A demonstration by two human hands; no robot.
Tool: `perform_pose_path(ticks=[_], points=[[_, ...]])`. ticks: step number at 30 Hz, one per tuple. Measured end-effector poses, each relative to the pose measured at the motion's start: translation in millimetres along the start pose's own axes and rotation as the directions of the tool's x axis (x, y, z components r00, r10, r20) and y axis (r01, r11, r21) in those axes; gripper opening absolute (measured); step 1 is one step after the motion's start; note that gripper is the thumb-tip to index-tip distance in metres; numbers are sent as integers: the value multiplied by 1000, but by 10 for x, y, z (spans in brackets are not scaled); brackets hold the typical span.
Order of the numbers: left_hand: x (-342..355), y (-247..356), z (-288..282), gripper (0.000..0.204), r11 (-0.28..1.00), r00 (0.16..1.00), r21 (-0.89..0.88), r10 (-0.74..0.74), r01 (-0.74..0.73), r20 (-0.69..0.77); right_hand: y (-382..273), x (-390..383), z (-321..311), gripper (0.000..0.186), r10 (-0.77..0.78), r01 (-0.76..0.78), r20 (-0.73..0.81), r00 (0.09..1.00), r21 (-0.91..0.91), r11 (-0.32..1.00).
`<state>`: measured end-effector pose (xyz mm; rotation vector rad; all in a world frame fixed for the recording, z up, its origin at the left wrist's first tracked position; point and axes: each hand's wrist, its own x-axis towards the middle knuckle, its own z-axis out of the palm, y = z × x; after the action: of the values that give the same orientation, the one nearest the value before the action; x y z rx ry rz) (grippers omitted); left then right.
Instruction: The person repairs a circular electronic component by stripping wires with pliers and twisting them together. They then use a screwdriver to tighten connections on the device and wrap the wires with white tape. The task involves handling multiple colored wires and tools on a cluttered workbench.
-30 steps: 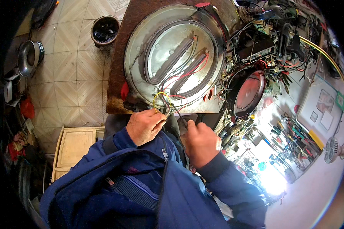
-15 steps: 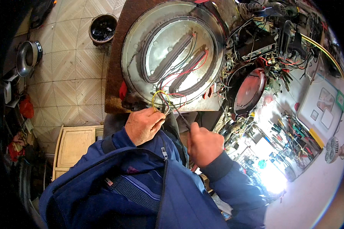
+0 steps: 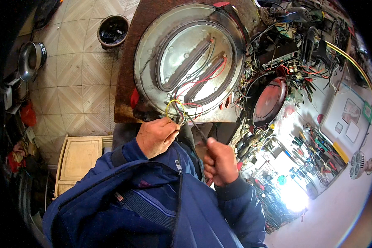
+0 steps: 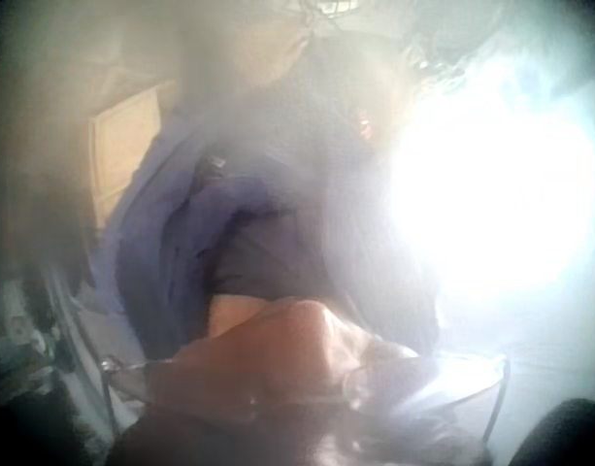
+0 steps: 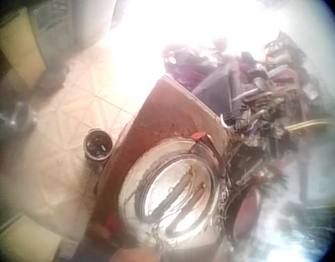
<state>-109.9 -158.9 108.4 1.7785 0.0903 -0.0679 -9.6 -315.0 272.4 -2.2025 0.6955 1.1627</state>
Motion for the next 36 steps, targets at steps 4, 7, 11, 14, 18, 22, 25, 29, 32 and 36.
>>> perform_pose_path(ticks=[4,7,11,14,18,22,25,29,32,36], points=[[9,4,-9,15,1000,1000,-10,-5,5,-4,207,58,-137,23,-123,147,132,984,-194,970],[4,-12,-6,15,1000,1000,-5,-2,2,-10,-88,-66,-59,27,-608,467,328,723,-881,80],[2,-5,-15,16,1000,1000,-7,3,-3,-5,-210,-70,-11,45,-623,320,521,583,-853,-413],[9,7,-18,15,1000,1000,-16,-7,7,-1,-154,-48,-44,43,-697,474,408,590,-874,-109],[16,14,-19,16,999,1000,-36,-17,16,-19,-71,-56,75,30,-595,455,-57,802,-588,669],[27,45,-36,17,1000,1000,-24,-10,10,-14,-44,-67,-32,25,-478,366,-41,877,-586,723],[30,32,-17,17,1000,1000,-21,5,-5,-27,-98,-33,-40,22,-743,579,272,611,-794,186],[27,35,1,17,1000,1000,3,3,-3,-26,-108,36,-104,23,-740,561,534,410,-787,-257],[45,74,41,17,1000,997,12,-4,5,-82,-124,28,-168,22,-745,603,524,413,-770,-208],[37,45,126,17,997,983,69,-16,29,-184,45,229,-103,33,-926,724,286,247,-689,-19]])
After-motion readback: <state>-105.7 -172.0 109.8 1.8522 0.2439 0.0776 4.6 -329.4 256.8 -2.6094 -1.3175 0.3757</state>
